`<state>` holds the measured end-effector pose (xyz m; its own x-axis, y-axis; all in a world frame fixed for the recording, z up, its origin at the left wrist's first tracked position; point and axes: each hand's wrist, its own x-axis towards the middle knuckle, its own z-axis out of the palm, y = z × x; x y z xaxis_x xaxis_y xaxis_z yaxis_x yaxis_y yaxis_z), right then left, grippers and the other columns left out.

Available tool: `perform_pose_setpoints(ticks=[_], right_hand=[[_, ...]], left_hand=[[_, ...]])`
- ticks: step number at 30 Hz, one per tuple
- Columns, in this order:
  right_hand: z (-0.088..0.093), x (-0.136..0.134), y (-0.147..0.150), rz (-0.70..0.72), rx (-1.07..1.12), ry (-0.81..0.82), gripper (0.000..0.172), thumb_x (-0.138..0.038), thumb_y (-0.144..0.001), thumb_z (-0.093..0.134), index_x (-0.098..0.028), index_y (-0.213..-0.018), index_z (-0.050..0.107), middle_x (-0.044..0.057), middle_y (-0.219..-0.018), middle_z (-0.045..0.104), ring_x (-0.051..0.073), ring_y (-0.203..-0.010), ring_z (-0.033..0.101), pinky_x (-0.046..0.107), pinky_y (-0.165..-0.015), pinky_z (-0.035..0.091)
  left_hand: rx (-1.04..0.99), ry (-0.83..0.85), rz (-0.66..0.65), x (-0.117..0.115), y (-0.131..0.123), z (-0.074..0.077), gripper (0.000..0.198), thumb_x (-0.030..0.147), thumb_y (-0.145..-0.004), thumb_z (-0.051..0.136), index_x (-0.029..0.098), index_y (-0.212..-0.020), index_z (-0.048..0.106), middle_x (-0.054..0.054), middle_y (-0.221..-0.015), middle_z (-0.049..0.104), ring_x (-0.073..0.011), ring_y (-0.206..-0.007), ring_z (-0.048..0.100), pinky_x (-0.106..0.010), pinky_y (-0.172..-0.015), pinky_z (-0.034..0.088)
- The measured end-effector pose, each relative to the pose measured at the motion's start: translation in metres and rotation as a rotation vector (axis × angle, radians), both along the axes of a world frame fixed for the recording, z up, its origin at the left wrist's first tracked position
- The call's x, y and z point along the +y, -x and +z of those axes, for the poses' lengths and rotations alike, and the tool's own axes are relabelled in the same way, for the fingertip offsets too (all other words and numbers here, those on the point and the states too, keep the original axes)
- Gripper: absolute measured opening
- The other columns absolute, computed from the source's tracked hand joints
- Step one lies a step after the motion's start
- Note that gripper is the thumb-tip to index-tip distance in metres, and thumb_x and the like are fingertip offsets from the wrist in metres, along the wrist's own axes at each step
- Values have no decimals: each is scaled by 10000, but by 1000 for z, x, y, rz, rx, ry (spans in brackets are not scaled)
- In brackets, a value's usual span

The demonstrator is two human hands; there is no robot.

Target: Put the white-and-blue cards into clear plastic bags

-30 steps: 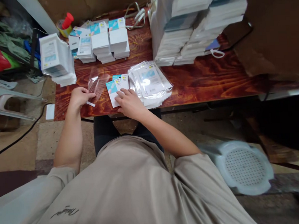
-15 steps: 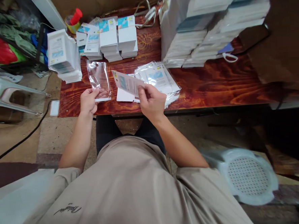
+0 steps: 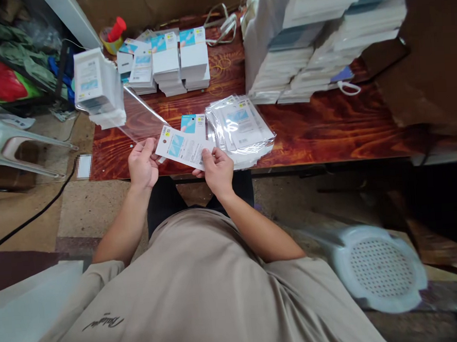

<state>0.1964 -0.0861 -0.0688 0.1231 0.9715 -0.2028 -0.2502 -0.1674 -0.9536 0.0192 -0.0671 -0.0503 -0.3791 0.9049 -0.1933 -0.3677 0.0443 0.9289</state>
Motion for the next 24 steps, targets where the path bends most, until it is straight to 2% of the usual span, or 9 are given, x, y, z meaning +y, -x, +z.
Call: perform_pose_setpoints(ticks=[3,6,8,10,13,17,19,21,24], right_hand=[[4,-2,7,-27,34,-42,558,-747,-774,756,-229,-891,586,-39,-650,682,132,-467,665,231,-419,558],[8,-5,6,113,48,-54,537,-734,-773,768,-220,-854,635,-13,-692,716,139,-507,675,246,-440,562],[10,-6,1,230,-20,-66,508,-696,-777,792,-204,-758,664,-7,-634,695,115,-472,617,232,-419,515],[12,-7,-2,281,-65,-77,504,-656,-777,816,-199,-661,638,-16,-557,652,85,-414,526,218,-383,439],[12,-6,1,247,18,-62,514,-636,-736,856,-217,-662,567,-38,-527,630,90,-401,516,227,-399,440],[9,-1,9,206,27,-127,508,-606,-705,882,-230,-699,542,-45,-552,624,110,-458,554,243,-455,466],[6,3,10,177,-28,-204,510,-563,-610,947,-230,-782,601,-35,-666,671,118,-551,588,245,-507,483],[3,5,8,178,-66,-259,591,-538,-514,988,-240,-899,653,-21,-814,710,134,-659,615,257,-573,515],[2,6,8,203,-131,-280,488,-590,-613,931,-228,-788,655,-25,-741,664,129,-638,557,273,-598,499]], left_hand=[[-28,3,-62,-10,-5,3,414,503,-744,875,210,-914,636,-35,-897,793,-203,-862,782,-325,-763,632],[-36,-23,-76,-14,-3,9,452,480,-699,911,204,-970,677,-52,-958,804,-218,-902,784,-337,-799,636],[-25,-56,-35,-15,0,13,441,487,-706,910,208,-966,688,-58,-992,807,-227,-953,783,-341,-829,635],[-21,-98,3,-16,1,16,419,497,-715,907,208,-933,695,-61,-1012,808,-232,-998,779,-343,-862,632],[-18,-126,-4,-22,-5,18,411,481,-699,927,194,-913,725,-70,-1020,811,-238,-1008,780,-345,-882,631],[-9,-36,-113,-37,-14,18,471,511,-689,927,170,-962,750,-84,-958,815,-243,-863,793,-353,-762,652],[-22,-6,-121,-42,-14,18,505,529,-688,922,171,-996,743,-86,-958,817,-242,-826,792,-352,-723,655],[-36,17,-150,-45,-11,18,518,531,-691,920,173,-1015,733,-86,-961,817,-242,-809,790,-355,-708,657],[-36,76,-291,-47,-10,17,533,520,-691,924,165,-1036,729,-74,-909,806,-213,-710,768,-337,-643,644]])
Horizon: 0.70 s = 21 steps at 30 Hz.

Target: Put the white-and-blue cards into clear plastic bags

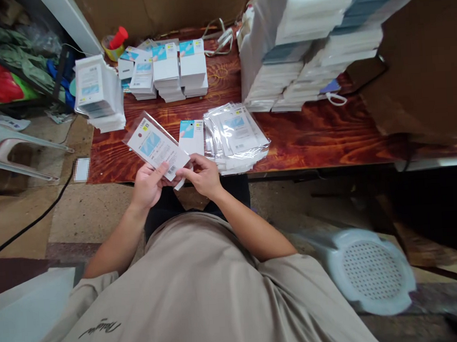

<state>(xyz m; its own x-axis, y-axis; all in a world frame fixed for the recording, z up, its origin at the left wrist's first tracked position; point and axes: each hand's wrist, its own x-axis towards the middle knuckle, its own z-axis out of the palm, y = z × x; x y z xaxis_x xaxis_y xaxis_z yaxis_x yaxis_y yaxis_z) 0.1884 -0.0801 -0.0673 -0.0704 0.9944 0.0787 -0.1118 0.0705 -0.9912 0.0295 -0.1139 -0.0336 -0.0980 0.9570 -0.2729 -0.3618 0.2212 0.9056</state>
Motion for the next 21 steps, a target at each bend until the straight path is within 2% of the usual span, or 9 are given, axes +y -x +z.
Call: perform_pose_setpoints(ticks=[2,4,6,8,10,13,15,18,21], right_hand=[[2,-2,2,-14,-63,10,478,-611,-705,873,-218,-661,605,-30,-637,607,119,-595,503,275,-594,473],[5,-5,2,-15,-88,36,473,-611,-724,863,-216,-670,610,-28,-635,614,120,-596,508,272,-589,478],[11,-6,-3,6,-49,63,441,-610,-728,861,-222,-823,674,-15,-728,679,138,-646,581,278,-612,526],[18,-4,-15,-3,-3,71,484,-603,-741,852,-234,-1014,698,5,-852,740,166,-734,663,300,-671,585],[27,5,-35,-82,-4,36,515,-586,-758,844,-236,-1105,694,23,-931,769,183,-796,705,321,-722,616],[34,30,-79,-279,-77,-72,505,-559,-782,831,-230,-1139,694,47,-1006,777,198,-856,729,346,-767,631],[30,50,-110,-326,-188,-109,527,-570,-798,807,-220,-1175,690,70,-1031,771,224,-908,737,382,-790,635],[14,77,-146,-371,-559,-100,615,-589,-792,787,-165,-1223,678,140,-1085,760,296,-1036,722,501,-908,607],[-2,92,-153,-420,-931,-30,747,-595,-795,764,-84,-1321,623,270,-1310,687,412,-1254,639,627,-1074,496]], left_hand=[[7,12,-44,-1,-2,-2,535,521,-674,934,162,-1012,726,-52,-845,790,-176,-634,732,-298,-589,615],[20,8,-57,-2,-5,-4,522,524,-667,938,164,-977,723,-35,-795,775,-151,-597,703,-265,-558,586],[55,30,-137,-2,-9,-4,510,524,-672,937,161,-957,720,-38,-753,765,-141,-568,685,-249,-539,565],[99,50,-254,-1,-15,-3,519,529,-688,927,159,-979,708,-48,-734,762,-139,-543,672,-247,-526,556],[136,31,-299,1,-22,-1,534,545,-717,904,168,-1019,677,-45,-730,758,-137,-527,664,-247,-516,551],[207,-34,-233,6,-30,0,492,554,-785,846,190,-1048,645,-30,-754,750,-132,-544,671,-241,-528,547],[270,-44,-208,8,-35,-3,430,530,-818,819,193,-1030,655,-37,-779,749,-136,-568,679,-250,-548,549],[393,-69,-190,13,-46,-10,355,462,-851,789,196,-1061,684,-92,-935,778,-198,-742,746,-327,-694,611],[577,-183,-212,22,-69,-16,459,403,-848,793,196,-1240,676,-174,-1317,720,-316,-1178,717,-463,-1021,575]])
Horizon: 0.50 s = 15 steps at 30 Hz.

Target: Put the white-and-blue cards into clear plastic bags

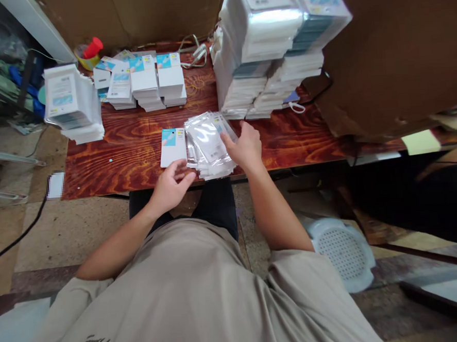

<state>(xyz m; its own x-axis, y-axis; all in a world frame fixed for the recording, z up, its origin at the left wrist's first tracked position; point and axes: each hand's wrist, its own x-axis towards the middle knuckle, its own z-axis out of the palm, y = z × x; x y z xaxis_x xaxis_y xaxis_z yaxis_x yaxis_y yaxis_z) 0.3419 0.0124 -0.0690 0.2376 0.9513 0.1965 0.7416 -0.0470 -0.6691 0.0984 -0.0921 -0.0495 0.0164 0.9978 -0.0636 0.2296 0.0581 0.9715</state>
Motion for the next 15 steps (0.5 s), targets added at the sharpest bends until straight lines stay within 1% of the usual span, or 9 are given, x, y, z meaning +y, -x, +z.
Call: perform_pose_setpoints(ticks=[2,4,5,7,8,9,11,13,15], right_hand=[[-2,0,11,12,-100,125,769,-565,-837,725,-40,-1378,572,318,-1353,656,459,-1286,624,642,-1081,487],[3,-7,26,71,-149,245,705,-509,-897,668,-40,-1409,547,312,-1317,680,464,-1239,663,615,-1043,527],[8,-11,32,90,-173,266,654,-485,-937,619,-60,-1427,538,296,-1328,683,452,-1234,673,597,-1043,536],[23,-19,36,87,-175,260,644,-489,-945,618,-109,-1457,530,256,-1417,650,431,-1292,652,568,-1071,541],[34,-20,32,70,-152,185,614,-502,-952,612,-136,-1441,555,228,-1450,638,410,-1332,632,552,-1101,531],[47,-19,25,45,-105,76,563,-509,-963,602,-164,-1408,588,196,-1437,656,380,-1327,640,527,-1102,538],[81,-7,-2,-28,24,-215,415,-489,-992,571,-203,-1277,666,144,-1295,737,313,-1204,710,468,-1029,585],[122,18,-39,-139,147,-505,262,-398,-1006,556,-203,-1100,703,112,-1076,777,253,-985,754,404,-877,619],[163,56,-79,-332,253,-757,161,-220,-994,517,-183,-978,673,103,-970,765,190,-857,737,335,-786,598]], left_hand=[[108,-60,-91,8,-18,-2,560,387,-836,805,175,-1329,644,-211,-1452,639,-372,-1353,614,-525,-1159,474],[202,-69,-188,16,-33,-1,595,371,-847,785,139,-1368,616,-239,-1465,620,-393,-1407,567,-552,-1209,414],[254,-61,-230,18,-37,-1,600,361,-866,757,123,-1392,594,-241,-1466,617,-391,-1419,557,-557,-1218,400],[359,-8,-206,20,-39,1,710,385,-866,748,67,-1462,528,-288,-1566,509,-412,-1514,445,-568,-1256,345],[383,-4,-185,21,-36,1,766,413,-866,748,57,-1495,496,-295,-1613,447,-416,-1546,394,-574,-1266,329],[393,-32,-157,20,-30,1,777,422,-868,743,70,-1511,486,-280,-1631,433,-404,-1553,386,-573,-1267,332],[362,-134,-97,20,-14,2,711,441,-904,705,121,-1508,510,-225,-1623,473,-352,-1531,438,-540,-1268,356],[306,-199,-36,21,5,2,603,471,-923,690,156,-1429,597,-183,-1545,575,-321,-1445,547,-518,-1222,432],[280,-236,33,23,24,2,410,471,-943,677,191,-1241,713,-138,-1436,670,-294,-1336,638,-496,-1174,485]])
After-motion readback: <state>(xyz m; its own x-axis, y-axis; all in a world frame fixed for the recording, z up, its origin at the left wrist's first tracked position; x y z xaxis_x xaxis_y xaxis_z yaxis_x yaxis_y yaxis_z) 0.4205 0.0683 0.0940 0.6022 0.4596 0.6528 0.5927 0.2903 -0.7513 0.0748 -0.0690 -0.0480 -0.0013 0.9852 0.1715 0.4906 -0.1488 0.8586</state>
